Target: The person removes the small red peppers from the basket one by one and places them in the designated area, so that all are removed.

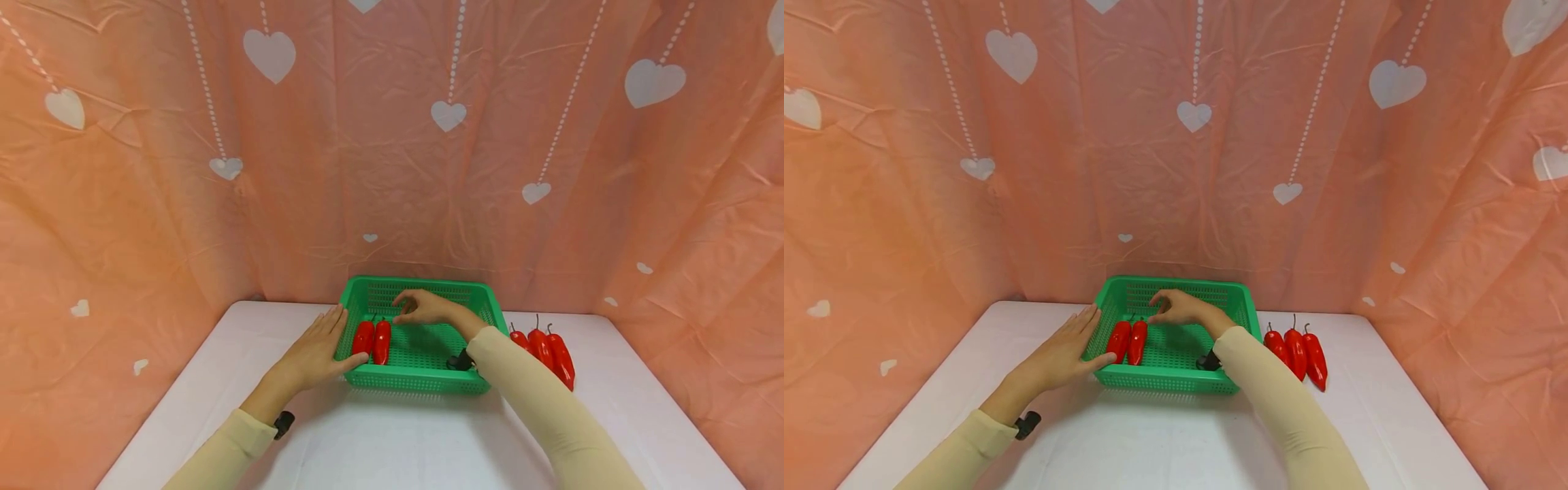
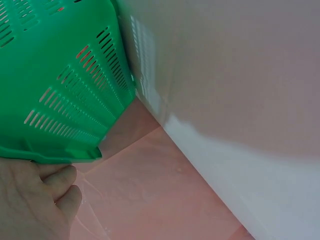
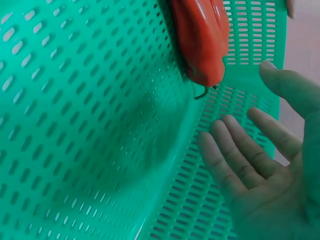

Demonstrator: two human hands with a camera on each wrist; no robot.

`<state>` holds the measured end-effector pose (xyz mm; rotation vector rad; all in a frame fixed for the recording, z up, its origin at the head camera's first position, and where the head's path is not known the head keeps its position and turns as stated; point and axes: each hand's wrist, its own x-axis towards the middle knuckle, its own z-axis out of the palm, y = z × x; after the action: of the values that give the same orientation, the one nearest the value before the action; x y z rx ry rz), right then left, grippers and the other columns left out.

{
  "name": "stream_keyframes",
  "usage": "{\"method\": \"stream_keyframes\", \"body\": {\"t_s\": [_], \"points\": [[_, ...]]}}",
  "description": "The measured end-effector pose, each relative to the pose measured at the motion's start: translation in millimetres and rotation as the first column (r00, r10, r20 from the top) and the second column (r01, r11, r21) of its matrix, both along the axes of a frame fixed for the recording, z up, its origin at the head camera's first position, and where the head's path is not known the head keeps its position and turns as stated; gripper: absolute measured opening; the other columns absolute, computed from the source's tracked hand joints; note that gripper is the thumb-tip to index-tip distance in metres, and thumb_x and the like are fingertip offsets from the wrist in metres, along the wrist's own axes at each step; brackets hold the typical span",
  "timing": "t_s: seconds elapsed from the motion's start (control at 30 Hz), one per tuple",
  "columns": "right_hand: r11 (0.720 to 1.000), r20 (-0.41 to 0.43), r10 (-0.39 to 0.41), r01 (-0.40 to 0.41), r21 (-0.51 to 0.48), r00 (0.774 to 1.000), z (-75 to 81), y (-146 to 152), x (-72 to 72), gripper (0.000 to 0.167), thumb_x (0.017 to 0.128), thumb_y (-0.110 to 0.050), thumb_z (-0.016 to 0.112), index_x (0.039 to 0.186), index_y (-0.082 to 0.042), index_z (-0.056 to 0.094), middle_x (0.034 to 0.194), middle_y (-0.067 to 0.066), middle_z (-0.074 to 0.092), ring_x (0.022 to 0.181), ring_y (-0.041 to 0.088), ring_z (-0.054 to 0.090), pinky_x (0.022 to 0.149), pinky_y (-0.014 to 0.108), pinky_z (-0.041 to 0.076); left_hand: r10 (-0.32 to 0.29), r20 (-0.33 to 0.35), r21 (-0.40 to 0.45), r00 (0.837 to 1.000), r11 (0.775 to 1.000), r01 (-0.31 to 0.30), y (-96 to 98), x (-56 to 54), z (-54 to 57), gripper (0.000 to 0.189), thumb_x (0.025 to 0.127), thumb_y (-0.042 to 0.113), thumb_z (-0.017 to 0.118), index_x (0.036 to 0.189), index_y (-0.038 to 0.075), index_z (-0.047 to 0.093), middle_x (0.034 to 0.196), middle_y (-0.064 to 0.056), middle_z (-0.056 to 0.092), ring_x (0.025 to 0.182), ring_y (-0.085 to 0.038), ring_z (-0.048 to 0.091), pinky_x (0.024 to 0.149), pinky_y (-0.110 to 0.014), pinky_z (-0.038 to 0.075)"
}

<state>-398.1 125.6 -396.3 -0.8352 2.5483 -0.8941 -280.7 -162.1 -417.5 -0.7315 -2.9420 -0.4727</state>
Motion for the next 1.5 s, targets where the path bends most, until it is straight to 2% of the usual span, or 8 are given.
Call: {"method": "stream_keyframes", "body": {"t_s": [0.27,0.47,0.67,0.8,1.23,1.5], "points": [[0.998,0.101,0.005,-0.011,0.065,0.995,-0.1,-11,1.5,0.057,0.104,-0.030,0.074,0.150,-0.003,0.054,0.130,0.019,0.068,0.106,0.034,0.073,0.097,0.049,0.061,0.002,-0.006,-0.002,1.000,1.000,-0.002,0.1,1.2,1.3,0.111,0.100,0.075,0.053,0.166,-0.009,0.024,0.177,-0.023,0.017,0.165,-0.040,0.016,0.135,-0.053,0.013],[0.995,0.115,-0.008,-0.003,0.095,0.993,-1.7,-19,2.8,0.058,0.102,-0.032,0.077,0.148,-0.004,0.054,0.126,0.015,0.070,0.104,0.033,0.074,0.094,0.045,0.062,-0.001,-0.008,-0.003,1.000,1.000,0.001,0.9,1.9,1.5,0.111,0.100,0.076,0.051,0.166,-0.009,0.024,0.177,-0.024,0.018,0.164,-0.041,0.017,0.134,-0.053,0.014],[0.993,0.150,-0.011,-0.007,0.116,0.989,-4.2,-24,4.0,0.063,0.100,-0.035,0.079,0.146,-0.004,0.050,0.123,0.016,0.070,0.106,0.037,0.073,0.101,0.051,0.059,-0.002,-0.016,-0.008,1.000,1.000,0.002,0.9,0.3,0.6,0.111,0.100,0.076,0.052,0.165,-0.010,0.024,0.176,-0.024,0.020,0.164,-0.041,0.017,0.134,-0.053,0.014],[0.992,0.166,-0.013,-0.009,0.129,0.986,-5.7,-27,5.0,0.063,0.100,-0.033,0.079,0.145,-0.003,0.048,0.121,0.015,0.070,0.102,0.036,0.072,0.100,0.050,0.059,-0.001,-0.010,-0.013,1.000,1.000,0.001,0.7,-0.3,0.8,0.111,0.101,0.075,0.052,0.166,-0.010,0.023,0.176,-0.024,0.019,0.164,-0.041,0.017,0.134,-0.053,0.013],[0.982,0.151,-0.018,-0.011,0.188,0.988,-4.8,-38,8.2,0.069,0.098,-0.034,0.081,0.147,0.002,0.047,0.127,0.017,0.067,0.103,0.027,0.072,0.094,0.043,0.063,-0.004,-0.018,-0.002,1.000,1.000,0.004,0.6,-0.6,-0.2,0.111,0.100,0.076,0.052,0.165,-0.010,0.025,0.176,-0.024,0.021,0.164,-0.041,0.018,0.134,-0.054,0.014],[0.976,0.143,-0.030,-0.002,0.217,0.989,-7.0,-42,7.9,0.072,0.096,-0.036,0.083,0.147,0.001,0.048,0.123,0.014,0.068,0.100,0.025,0.071,0.093,0.042,0.063,-0.004,-0.017,-0.002,1.000,1.000,0.004,0.5,-1.0,-0.2,0.111,0.100,0.075,0.053,0.165,-0.010,0.025,0.176,-0.025,0.021,0.164,-0.041,0.018,0.134,-0.053,0.014]]}}
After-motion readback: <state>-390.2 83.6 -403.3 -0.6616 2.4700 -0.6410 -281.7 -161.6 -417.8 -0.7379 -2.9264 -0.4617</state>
